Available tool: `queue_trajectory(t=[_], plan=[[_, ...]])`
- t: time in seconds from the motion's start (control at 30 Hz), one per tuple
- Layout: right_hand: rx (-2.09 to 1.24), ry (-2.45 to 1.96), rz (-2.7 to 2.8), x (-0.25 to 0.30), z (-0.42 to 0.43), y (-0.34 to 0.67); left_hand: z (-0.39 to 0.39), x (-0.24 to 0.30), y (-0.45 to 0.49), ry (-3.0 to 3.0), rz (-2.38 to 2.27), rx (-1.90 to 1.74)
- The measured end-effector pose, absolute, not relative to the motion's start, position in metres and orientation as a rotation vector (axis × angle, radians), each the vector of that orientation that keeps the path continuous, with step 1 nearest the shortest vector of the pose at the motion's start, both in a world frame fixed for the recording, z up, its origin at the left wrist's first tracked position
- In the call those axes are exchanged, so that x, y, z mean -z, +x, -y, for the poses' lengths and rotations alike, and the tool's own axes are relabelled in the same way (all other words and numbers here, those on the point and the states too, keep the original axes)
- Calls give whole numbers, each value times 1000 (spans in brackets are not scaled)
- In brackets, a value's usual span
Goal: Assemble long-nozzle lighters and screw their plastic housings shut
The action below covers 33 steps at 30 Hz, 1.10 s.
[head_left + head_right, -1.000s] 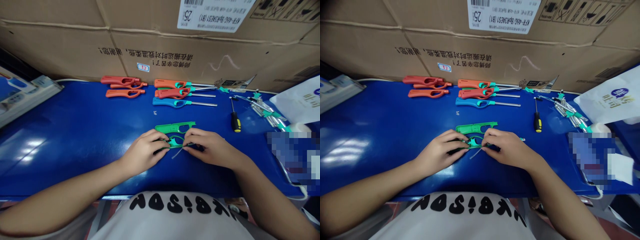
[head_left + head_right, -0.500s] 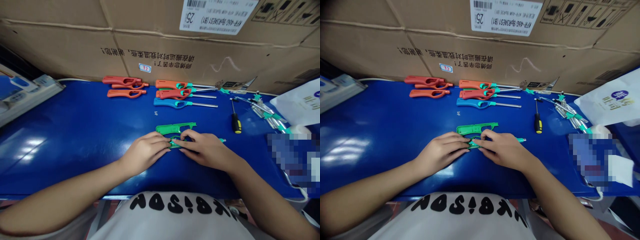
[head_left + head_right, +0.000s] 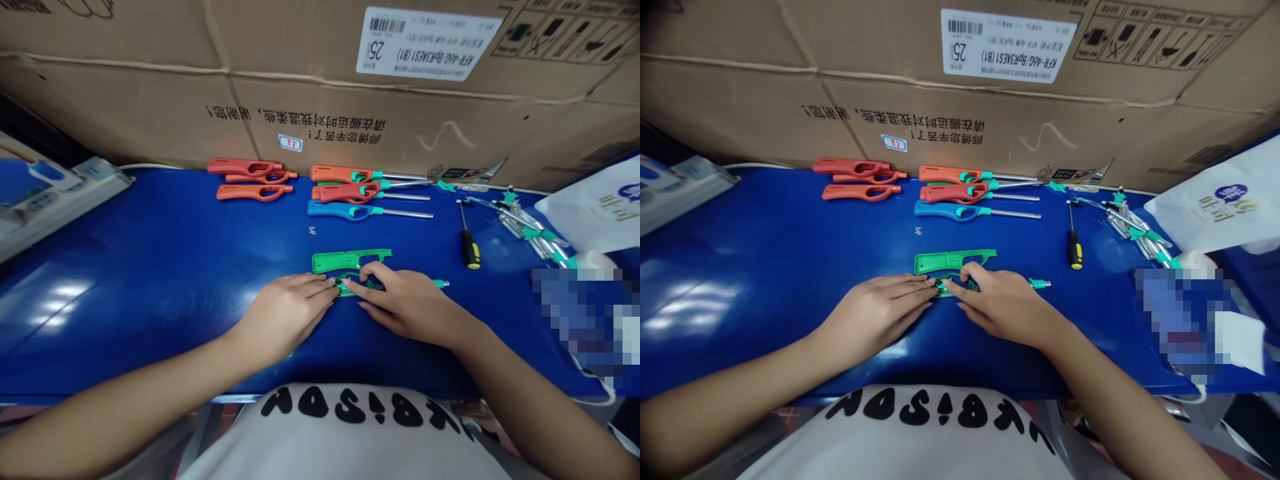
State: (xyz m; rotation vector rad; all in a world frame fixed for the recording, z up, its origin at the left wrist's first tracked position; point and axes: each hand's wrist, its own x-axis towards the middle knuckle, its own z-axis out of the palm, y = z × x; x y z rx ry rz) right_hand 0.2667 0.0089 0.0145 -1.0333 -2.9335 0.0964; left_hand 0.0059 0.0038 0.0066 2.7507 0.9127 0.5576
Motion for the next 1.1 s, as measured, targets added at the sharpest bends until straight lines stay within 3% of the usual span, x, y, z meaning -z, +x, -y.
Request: queue_trajectory(t=[0.2, 0.5, 0.8, 0.9, 1.1], plan=[[-100, -1020, 2949, -13, -10, 266, -2, -11, 3, 2833, -913, -456], [-486, -1081, 2511, -11, -16, 275, -7, -2, 1, 2675, -856, -568], [92, -1731, 1823, -8, -68, 361, -8, 0, 5, 2656, -892, -672], [161, -2124, 1634, -7, -78, 402, -8, -4, 4, 2656, -912, -663], [147, -2371, 1478, 1, -76, 429, -9, -10, 3, 2662, -943, -616]])
